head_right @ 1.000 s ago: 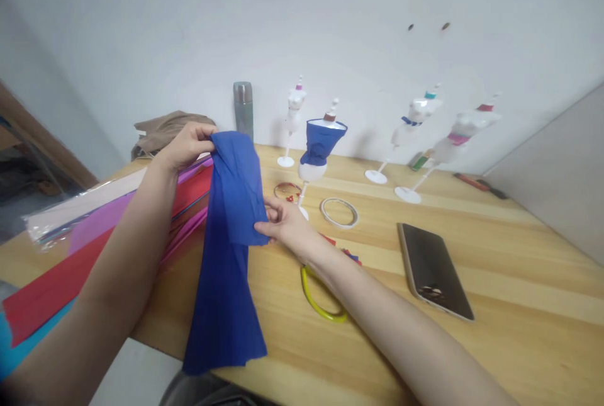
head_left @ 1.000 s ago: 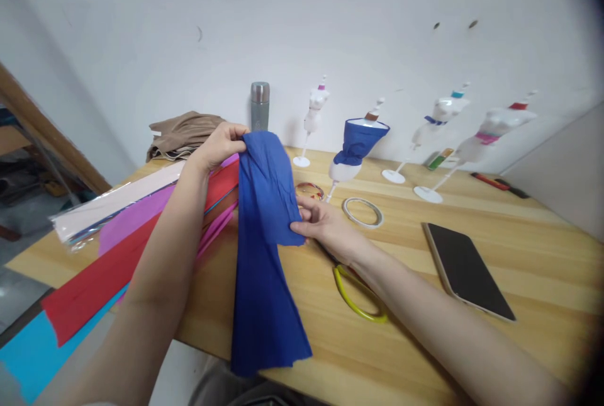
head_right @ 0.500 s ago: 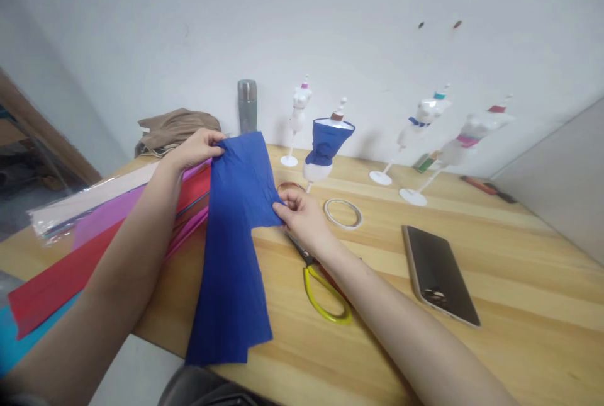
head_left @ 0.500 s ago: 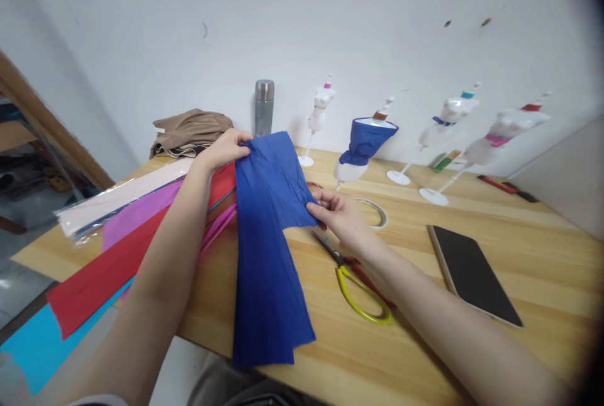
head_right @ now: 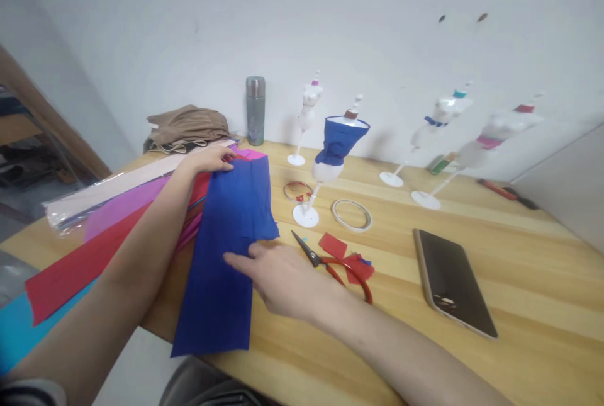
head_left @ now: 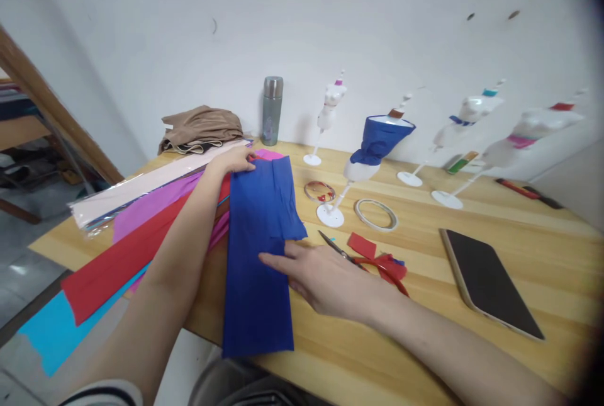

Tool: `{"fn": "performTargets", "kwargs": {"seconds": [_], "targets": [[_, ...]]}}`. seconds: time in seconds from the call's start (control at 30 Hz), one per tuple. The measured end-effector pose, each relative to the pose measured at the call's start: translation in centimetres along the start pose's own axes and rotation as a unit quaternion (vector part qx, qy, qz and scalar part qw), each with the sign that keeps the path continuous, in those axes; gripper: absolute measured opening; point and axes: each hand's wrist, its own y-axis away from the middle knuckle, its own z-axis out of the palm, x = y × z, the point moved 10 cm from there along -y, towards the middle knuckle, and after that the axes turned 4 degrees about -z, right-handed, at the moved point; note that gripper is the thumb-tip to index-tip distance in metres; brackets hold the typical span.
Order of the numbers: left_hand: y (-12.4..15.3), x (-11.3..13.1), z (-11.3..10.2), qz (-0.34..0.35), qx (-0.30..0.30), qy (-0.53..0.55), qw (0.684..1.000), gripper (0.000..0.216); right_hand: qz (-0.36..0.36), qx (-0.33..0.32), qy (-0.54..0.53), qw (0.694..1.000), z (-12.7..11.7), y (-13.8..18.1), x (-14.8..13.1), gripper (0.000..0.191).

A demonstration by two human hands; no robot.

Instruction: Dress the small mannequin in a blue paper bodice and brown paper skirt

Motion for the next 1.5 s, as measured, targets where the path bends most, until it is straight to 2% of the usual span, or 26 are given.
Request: {"fn": "performTargets", "kwargs": {"seconds": [0.13, 0.3, 0.43, 0.5, 0.67, 0.77, 0.87, 1.0, 1.13, 1.23, 1.5], "targets": [[-0.2, -0.6, 0.8, -0.009, -0.032, -0.009, 0.999, 0.032, -0.070, -0.055, -0.002, 0.996, 1.2, 0.4, -2.1, 0.065], [-0.2, -0.2, 1.0, -0.005, -0.044, -0.010, 0.999, 0.026, -0.066, -0.069, 0.029, 0.995, 2.5, -0.5, -2.2, 0.028], [0.3, 0.6, 0.2, 0.003, -0.039, -0.020, 0.999, 0.023, -0.056, -0.055, 0.050, 0.996, 2.3, -1.1, -1.6, 0.018], [0.6, 0.5, -0.6, -0.002, -0.029, -0.031, 0.999, 0.024, -0.024, -0.011, 0.038, 0.999, 1.1, -1.0, -0.5, 0.017], [1.2, -1.1, -2.4, -0.058, 0.003, -0.086, 0.995, 0.024, 0.063, 0.168, 0.028, 0.983, -2.9, 0.3, 2.9, 0.022], [1.3, -2.6, -2.1, -0.114, -0.008, -0.130, 0.985, 0.024, 0.110, 0.200, 0.056, 0.972, -3.3, 0.5, 4.4, 0.021], [1.4, -3.8, -0.7, -0.160, -0.054, -0.167, 0.971, 0.034, 0.126, 0.180, 0.056, 0.974, -2.5, 0.1, 5.1, 0.019], [1.3, -4.1, 1.4, -0.184, -0.112, -0.207, 0.954, 0.065, 0.114, 0.145, 0.028, 0.982, -1.4, -0.4, 5.1, 0.018], [1.1, -3.9, 2.5, -0.181, -0.133, -0.237, 0.945, 0.063, 0.091, 0.106, 0.020, 0.990, -0.5, -0.7, 4.5, 0.020], [1.1, -4.0, 2.2, -0.171, -0.121, -0.246, 0.946, 0.055, 0.089, 0.081, 0.027, 0.992, 0.0, -0.9, 4.3, 0.020], [2.3, -5.2, -0.5, -0.177, -0.078, -0.237, 0.952, 0.048, 0.047, 0.046, -0.004, 0.998, 0.6, -1.2, 2.8, 0.021]]}}
